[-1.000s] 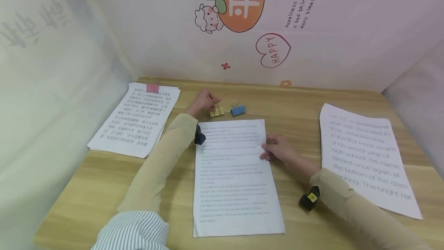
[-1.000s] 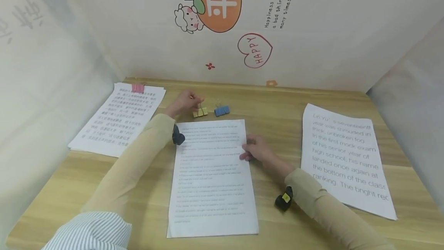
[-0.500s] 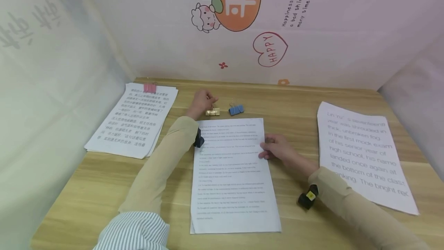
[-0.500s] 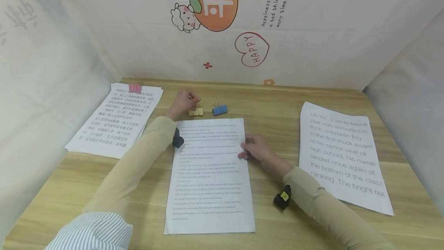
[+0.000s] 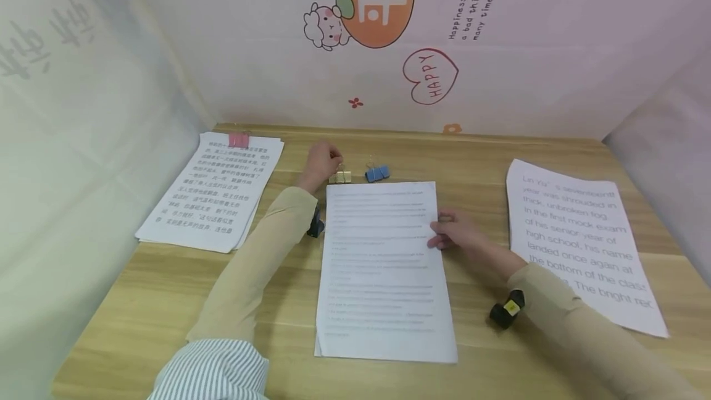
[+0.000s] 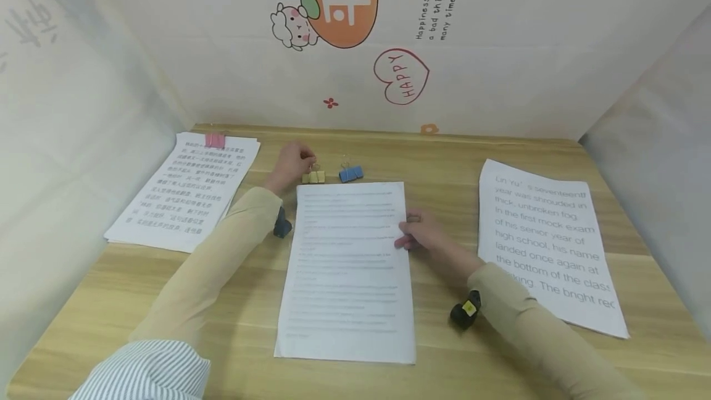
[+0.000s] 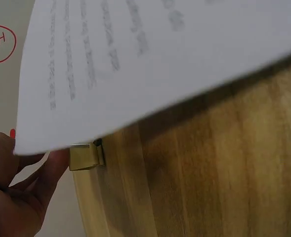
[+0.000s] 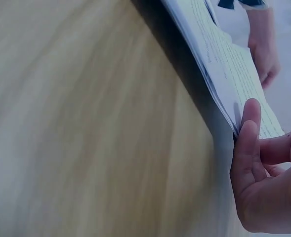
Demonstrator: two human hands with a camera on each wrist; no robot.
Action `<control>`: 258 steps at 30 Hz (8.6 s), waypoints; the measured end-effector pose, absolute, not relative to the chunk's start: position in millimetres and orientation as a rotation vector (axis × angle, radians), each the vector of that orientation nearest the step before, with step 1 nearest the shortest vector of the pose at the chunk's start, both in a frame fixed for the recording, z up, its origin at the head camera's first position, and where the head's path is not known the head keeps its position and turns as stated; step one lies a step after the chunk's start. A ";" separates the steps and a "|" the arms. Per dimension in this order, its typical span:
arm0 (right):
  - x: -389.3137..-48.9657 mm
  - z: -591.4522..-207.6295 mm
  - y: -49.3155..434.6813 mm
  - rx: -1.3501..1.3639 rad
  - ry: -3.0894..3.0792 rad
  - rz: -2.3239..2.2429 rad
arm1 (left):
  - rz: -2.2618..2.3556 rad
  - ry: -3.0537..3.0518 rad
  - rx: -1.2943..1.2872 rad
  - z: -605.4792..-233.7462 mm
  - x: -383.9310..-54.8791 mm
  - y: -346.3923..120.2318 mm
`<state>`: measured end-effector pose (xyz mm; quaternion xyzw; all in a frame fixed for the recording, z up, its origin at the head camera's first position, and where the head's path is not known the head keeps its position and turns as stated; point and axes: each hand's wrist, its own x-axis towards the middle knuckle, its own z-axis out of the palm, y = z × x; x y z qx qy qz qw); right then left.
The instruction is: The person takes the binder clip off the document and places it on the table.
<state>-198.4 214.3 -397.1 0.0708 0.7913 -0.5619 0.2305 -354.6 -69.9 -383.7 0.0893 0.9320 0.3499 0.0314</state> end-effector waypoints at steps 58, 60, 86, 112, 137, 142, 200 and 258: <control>-245.6 -399.0 302.7 0.402 2.841 -0.833 | 1.152 2.845 0.272 -393.1 -357.3 -72.9; -246.0 -399.0 301.3 0.397 2.849 -0.819 | 1.134 2.848 0.276 -392.6 -357.0 -73.3; -247.9 -403.4 299.5 0.382 2.841 -0.768 | 0.961 2.990 -0.578 -377.4 -332.5 -289.1; -250.0 -402.8 288.2 0.327 2.858 -0.761 | 0.748 2.942 -0.821 -396.0 -286.5 -359.5; -247.2 -406.3 289.4 0.351 2.856 -0.722 | 1.456 2.609 -0.871 -399.6 -280.6 -361.9; -247.5 -406.8 291.7 0.321 2.874 -0.717 | 1.574 2.513 -0.874 -401.6 -279.5 -364.9; -254.0 -390.0 47.4 -0.077 2.014 -1.528 | 1.739 2.373 -0.760 -405.1 -205.8 -312.7; -271.1 -409.0 14.7 0.188 1.886 -1.800 | 1.424 2.358 -0.292 -348.9 -347.4 -204.9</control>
